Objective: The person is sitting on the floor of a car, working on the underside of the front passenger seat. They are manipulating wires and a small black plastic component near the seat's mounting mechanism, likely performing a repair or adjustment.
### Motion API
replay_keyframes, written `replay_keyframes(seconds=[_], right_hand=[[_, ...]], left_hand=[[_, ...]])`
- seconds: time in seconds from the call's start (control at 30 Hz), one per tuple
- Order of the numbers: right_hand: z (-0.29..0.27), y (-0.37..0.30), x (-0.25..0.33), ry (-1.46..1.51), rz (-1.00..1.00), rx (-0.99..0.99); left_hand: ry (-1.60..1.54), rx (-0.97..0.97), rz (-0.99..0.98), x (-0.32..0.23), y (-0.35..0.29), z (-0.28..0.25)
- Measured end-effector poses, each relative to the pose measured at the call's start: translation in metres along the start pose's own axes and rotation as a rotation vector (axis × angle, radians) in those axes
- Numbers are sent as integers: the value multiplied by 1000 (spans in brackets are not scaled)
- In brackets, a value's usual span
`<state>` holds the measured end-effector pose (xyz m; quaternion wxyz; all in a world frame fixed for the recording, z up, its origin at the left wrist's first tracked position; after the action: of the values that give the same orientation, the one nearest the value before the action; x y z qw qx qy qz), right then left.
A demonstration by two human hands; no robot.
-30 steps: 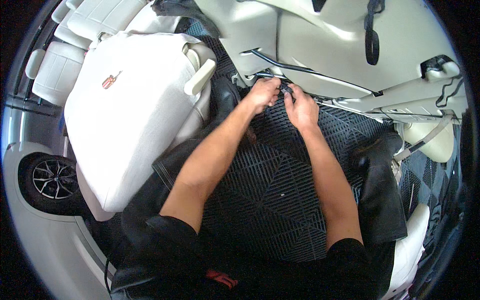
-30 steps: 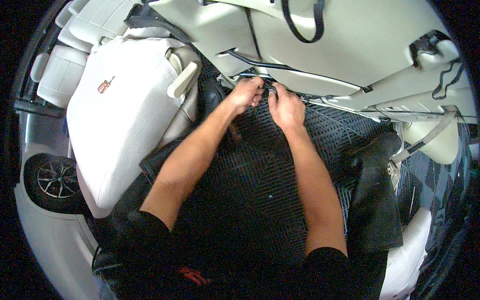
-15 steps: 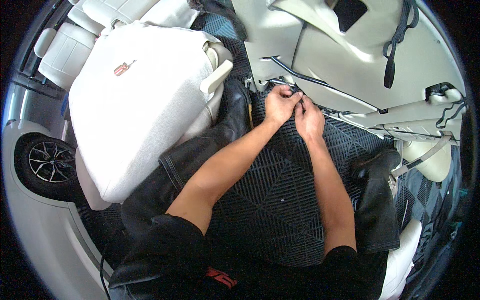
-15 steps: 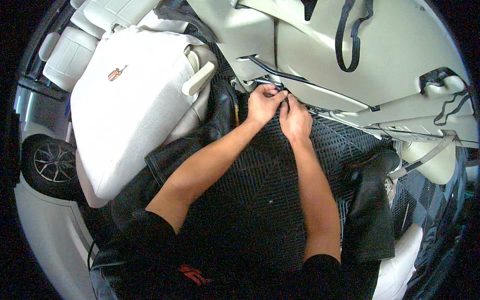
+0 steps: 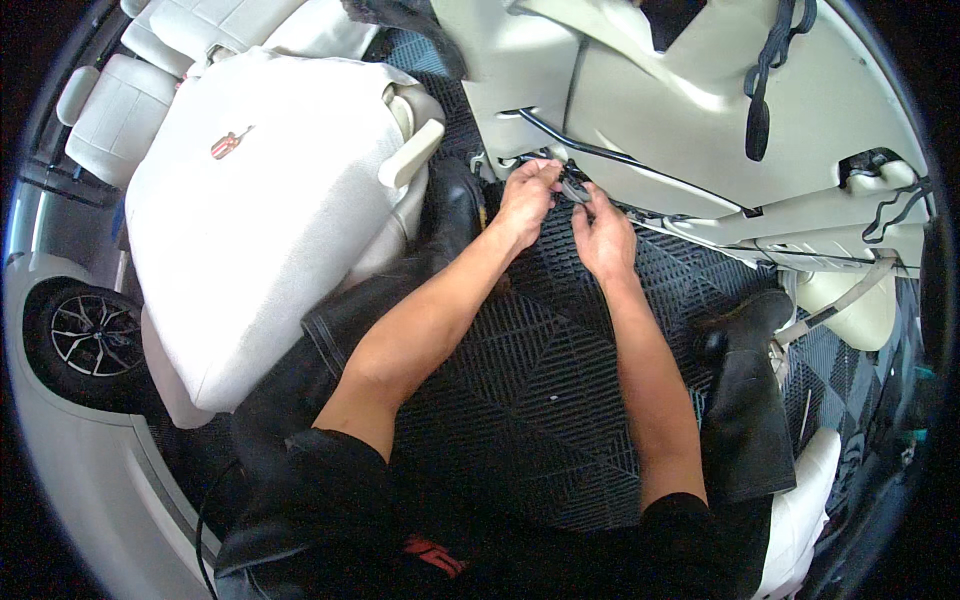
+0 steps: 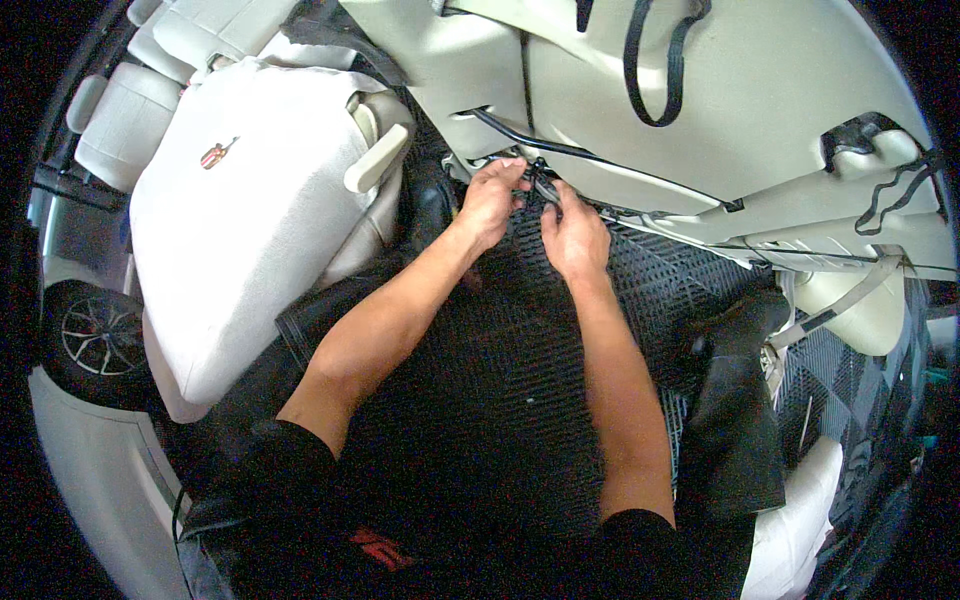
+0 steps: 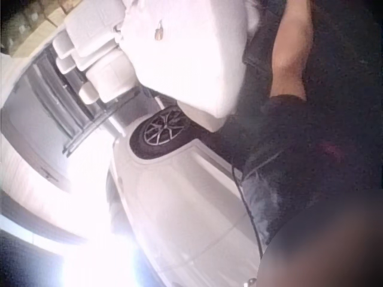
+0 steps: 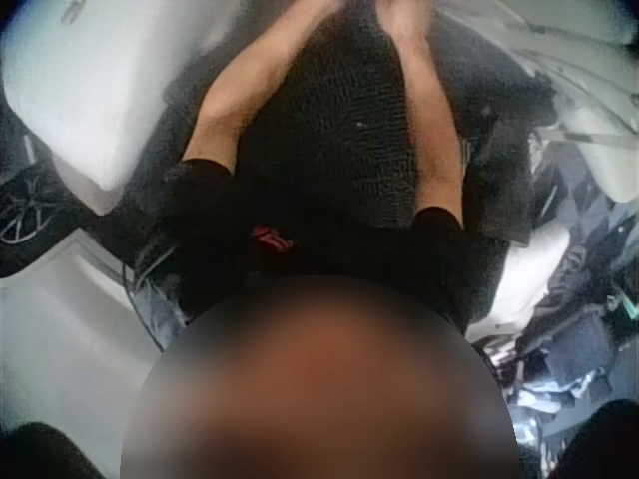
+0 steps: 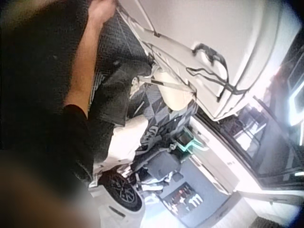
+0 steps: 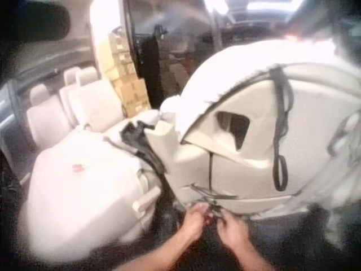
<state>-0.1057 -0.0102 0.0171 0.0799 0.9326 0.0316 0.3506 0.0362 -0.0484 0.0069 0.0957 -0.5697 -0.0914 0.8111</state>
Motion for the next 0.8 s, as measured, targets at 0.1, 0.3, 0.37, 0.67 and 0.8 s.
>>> replay_keyframes(seconds=[0.1, 0.3, 0.37, 0.67, 0.8], right_hand=[[-2, 0, -3, -35, -27, 6], [-1, 1, -5, -68, 1, 47], [-2, -1, -8, -97, -26, 35], [4, -1, -5, -118, 30, 86], [-4, -4, -13, -149, 40, 97]], left_hand=[[-98, 14, -15, 2, 1, 0], [5, 101, -31, -8, 0, 5], [283, 247, -247, -6, -11, 5], [150, 337, 219, -51, -10, -16], [112, 159, 89, -58, -27, -9]])
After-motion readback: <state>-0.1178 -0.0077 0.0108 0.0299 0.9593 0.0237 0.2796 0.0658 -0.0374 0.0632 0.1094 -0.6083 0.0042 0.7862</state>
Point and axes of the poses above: each hand's wrist, its own y-axis towards the middle knuckle, its own z-axis out of the palm, x = y × z, the point moved 5 cm from there along y, towards the middle knuckle, and after that the axes turned 2 degrees about x, right-handed, at the moved point
